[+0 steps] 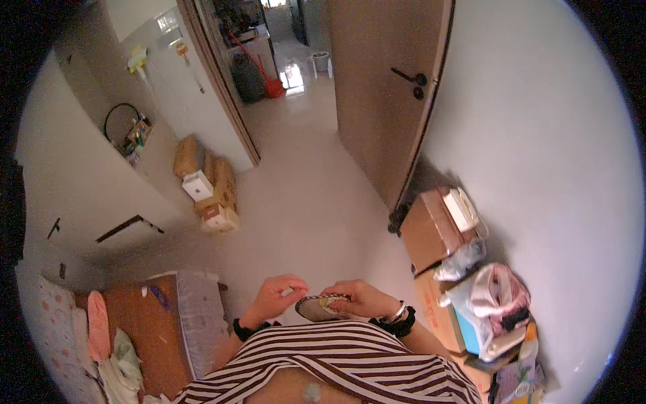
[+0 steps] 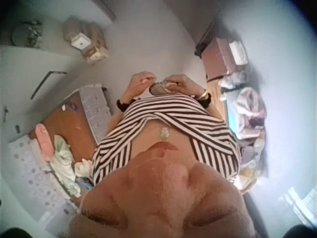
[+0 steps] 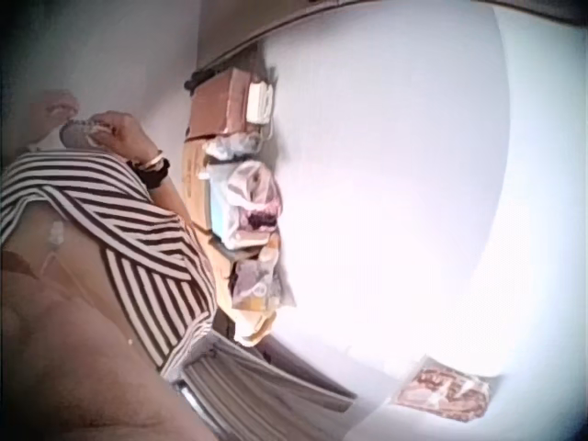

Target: Hanging various items of clothing on a drying rack on a balcony.

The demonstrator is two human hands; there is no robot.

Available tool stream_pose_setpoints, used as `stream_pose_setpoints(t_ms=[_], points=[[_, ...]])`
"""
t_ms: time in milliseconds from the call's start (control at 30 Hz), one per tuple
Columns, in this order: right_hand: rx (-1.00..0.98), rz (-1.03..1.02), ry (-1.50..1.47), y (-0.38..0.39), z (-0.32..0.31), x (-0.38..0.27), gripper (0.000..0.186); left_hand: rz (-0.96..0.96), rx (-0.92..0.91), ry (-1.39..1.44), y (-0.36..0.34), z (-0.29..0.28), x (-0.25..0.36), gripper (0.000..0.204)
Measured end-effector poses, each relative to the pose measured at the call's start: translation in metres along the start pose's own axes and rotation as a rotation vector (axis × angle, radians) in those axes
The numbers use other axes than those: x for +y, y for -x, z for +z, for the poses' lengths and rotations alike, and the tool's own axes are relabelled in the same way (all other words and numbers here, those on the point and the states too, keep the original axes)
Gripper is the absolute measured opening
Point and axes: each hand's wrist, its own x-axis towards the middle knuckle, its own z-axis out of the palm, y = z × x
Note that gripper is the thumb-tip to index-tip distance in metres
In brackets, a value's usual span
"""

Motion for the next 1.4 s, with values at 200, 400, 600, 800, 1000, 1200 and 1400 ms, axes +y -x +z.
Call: stream_pose_setpoints(t_ms=[200, 400, 600, 800, 1000, 1200, 1400], points=[[-0.201, -0.055, 0.079, -0.11, -0.104, 0.039, 0.027, -0.313, 0.195, 0.109, -0.084, -0.051, -0.042, 0.012], [-0.282, -0.123, 0.026, -0.234, -0.164, 0.085, 0.027, -0.345, 0.332, 0.192, -0.147, -0.125, -0.096, 0.014], [-0.252, 0.007, 0.112, -0.361, -0.215, 0.115, 0.025, -0.322, 0.225, 0.155, -0.248, -0.232, -0.146, 0.011], [-0.126, 0.074, 0.157, -0.448, -0.283, 0.14, 0.027, -0.381, 0.053, 0.028, -0.37, -0.315, -0.195, 0.011], [-0.019, 0.175, 0.129, -0.517, -0.354, 0.196, 0.028, -0.431, -0.076, 0.282, -0.489, -0.364, -0.263, 0.011], [-0.083, 0.153, -0.007, -0.623, -0.463, 0.262, 0.029, -0.393, -0.088, 0.424, -0.612, -0.417, -0.315, 0.009], [-0.171, 0.036, 0.212, -0.76, -0.557, 0.302, 0.037, -0.402, 0.099, 0.427, -0.708, -0.488, -0.345, 0.01]])
